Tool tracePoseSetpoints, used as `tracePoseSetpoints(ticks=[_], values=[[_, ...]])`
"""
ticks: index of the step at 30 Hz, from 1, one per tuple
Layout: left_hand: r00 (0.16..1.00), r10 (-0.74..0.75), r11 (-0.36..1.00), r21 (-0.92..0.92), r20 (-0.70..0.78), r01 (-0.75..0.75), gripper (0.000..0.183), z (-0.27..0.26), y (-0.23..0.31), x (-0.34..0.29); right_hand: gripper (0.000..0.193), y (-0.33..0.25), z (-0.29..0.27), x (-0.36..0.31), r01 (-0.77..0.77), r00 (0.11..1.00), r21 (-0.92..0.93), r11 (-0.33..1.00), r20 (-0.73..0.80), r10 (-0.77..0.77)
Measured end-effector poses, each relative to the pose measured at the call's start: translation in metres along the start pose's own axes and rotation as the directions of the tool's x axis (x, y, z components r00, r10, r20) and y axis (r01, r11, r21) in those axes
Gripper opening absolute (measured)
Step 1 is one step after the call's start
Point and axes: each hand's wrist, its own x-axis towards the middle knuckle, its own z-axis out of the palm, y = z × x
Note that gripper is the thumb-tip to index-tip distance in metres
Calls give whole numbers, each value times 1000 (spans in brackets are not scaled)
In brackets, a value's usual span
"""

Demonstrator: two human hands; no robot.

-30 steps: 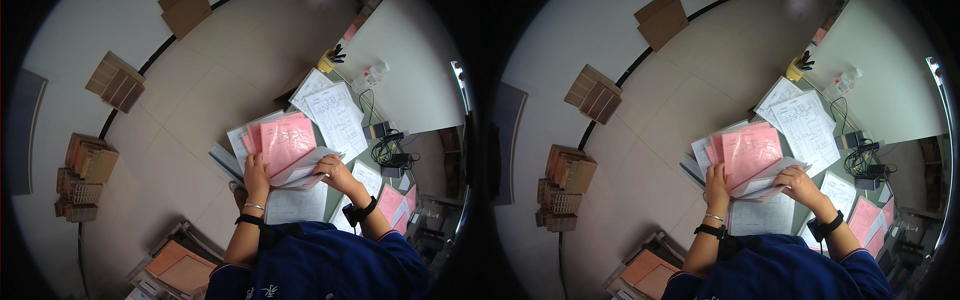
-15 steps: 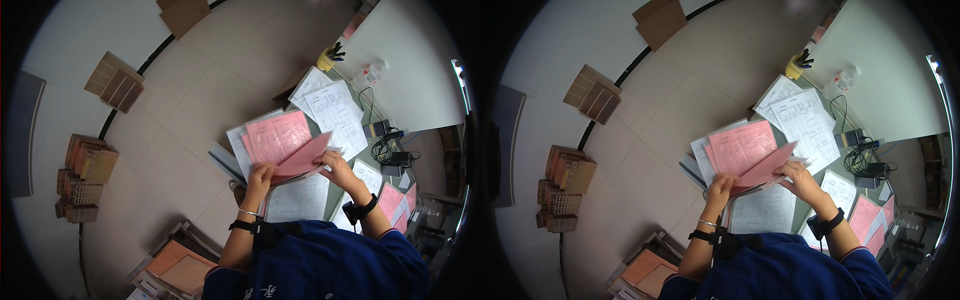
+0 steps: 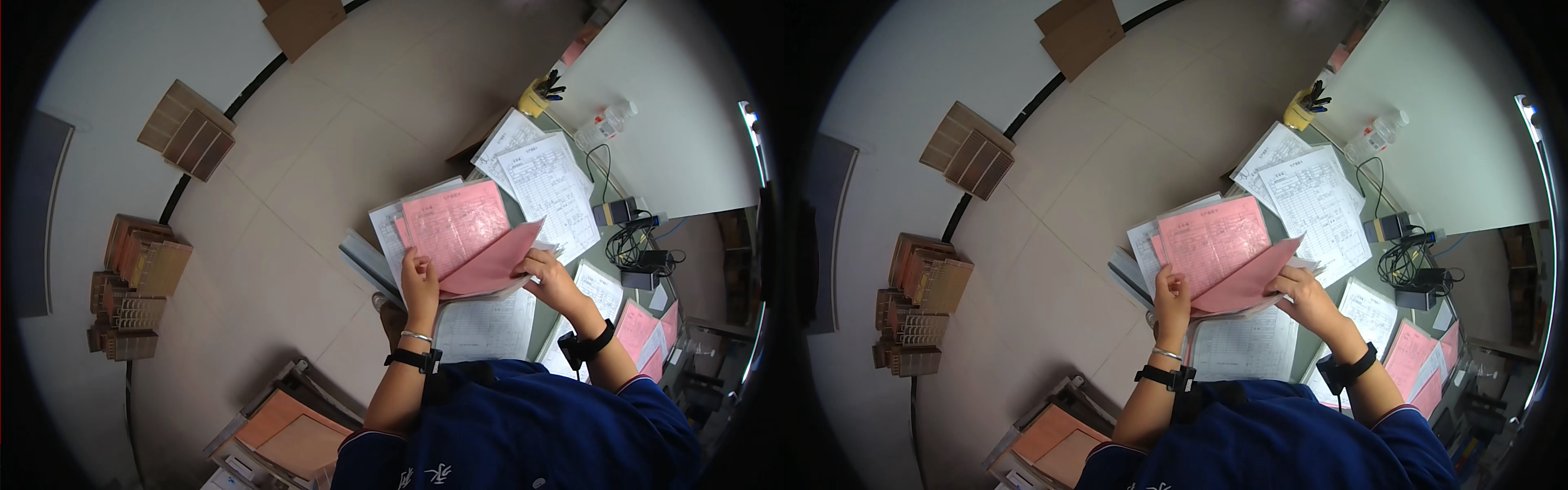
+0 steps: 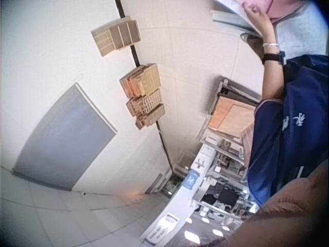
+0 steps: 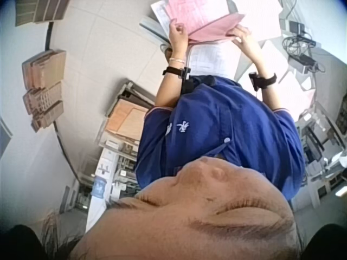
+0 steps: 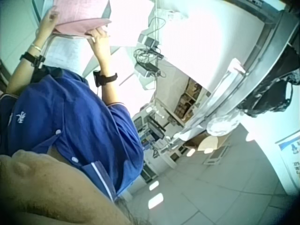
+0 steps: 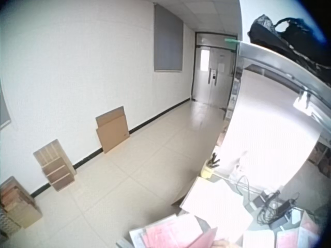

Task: Sorting through paperwork and then inspecting large copper-colored circuit board panels at a fabrication station.

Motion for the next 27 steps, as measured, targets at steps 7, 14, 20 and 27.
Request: tracePoseSetpoints(ticks=[7, 14, 20, 27], values=[[1000, -19, 999, 32, -8, 19, 36, 0, -4, 3, 21, 2, 2, 0, -8, 1000, 27, 1000, -3, 8], [994, 31, 982, 181, 109, -50, 24, -10, 2, 3, 25, 4, 4, -9, -143, 990, -141, 980, -14, 142], [784, 90, 996, -52, 615, -74, 10, -30, 22, -9, 29, -3, -1, 0, -58, 978, -272, 961, -207, 1], [882, 292, 956, -100, 369, -275, 17, -29, 8, 6, 27, 15, 1, -9, 26, 999, -164, 986, 45, -19]])
